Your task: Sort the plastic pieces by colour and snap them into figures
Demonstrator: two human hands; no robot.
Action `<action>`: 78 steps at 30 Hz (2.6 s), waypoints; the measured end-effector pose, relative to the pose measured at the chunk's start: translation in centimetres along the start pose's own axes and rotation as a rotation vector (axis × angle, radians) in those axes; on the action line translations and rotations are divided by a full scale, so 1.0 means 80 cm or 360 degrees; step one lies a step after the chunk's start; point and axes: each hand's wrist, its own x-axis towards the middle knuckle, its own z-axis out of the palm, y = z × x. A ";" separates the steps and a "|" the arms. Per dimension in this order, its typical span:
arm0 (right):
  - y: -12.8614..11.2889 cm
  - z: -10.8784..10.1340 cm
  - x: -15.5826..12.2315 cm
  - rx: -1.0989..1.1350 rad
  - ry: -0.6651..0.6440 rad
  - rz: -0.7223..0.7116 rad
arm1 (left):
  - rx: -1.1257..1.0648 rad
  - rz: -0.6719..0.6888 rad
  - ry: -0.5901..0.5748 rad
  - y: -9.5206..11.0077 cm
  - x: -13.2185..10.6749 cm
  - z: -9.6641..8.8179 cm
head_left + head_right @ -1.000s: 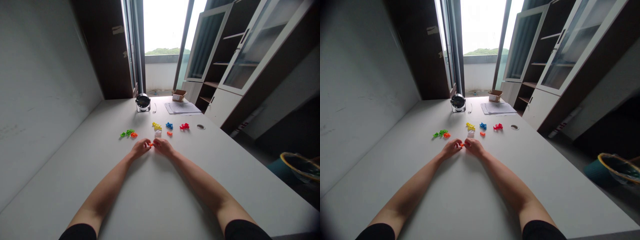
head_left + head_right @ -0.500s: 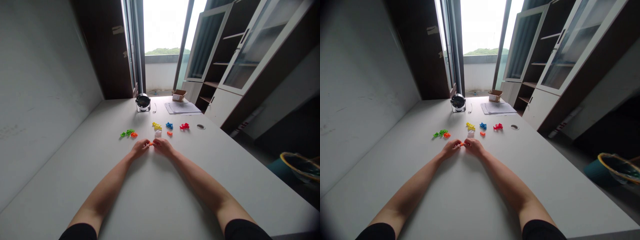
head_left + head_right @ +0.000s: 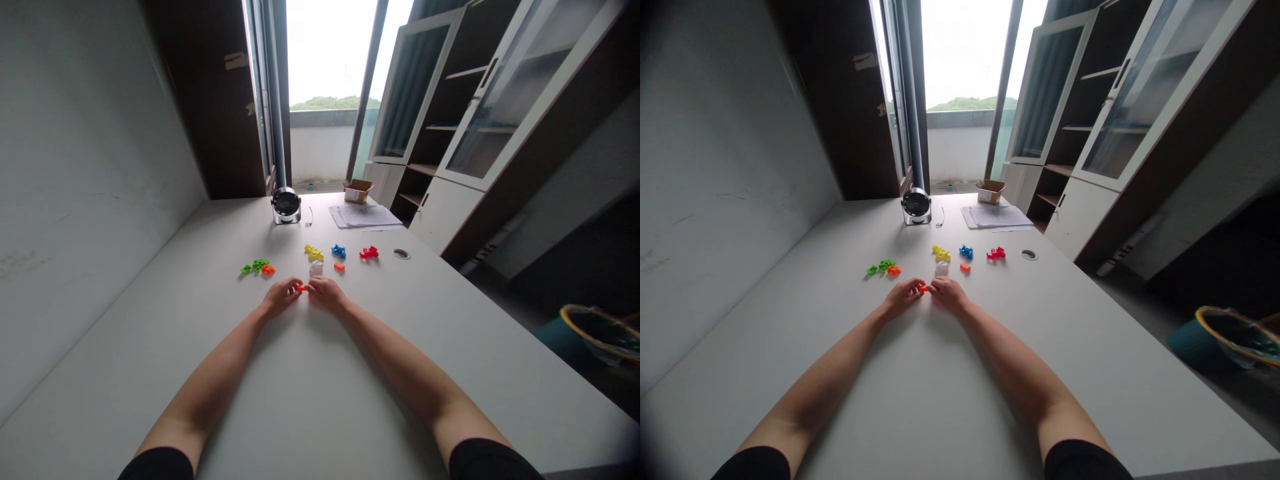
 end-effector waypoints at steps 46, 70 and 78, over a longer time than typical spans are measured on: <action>-0.019 -0.007 -0.006 -0.0007 0.0097 0.0026 | -0.0124 -0.0111 -0.0078 0.000 0.003 -0.007; 0.110 -0.068 -0.020 -0.0411 0.0829 0.1110 | -0.0078 -0.0094 -0.0106 -0.010 0.004 -0.001; 0.122 -0.056 -0.023 -0.0505 0.0648 0.1271 | -0.0071 -0.0075 -0.0122 -0.006 0.002 -0.005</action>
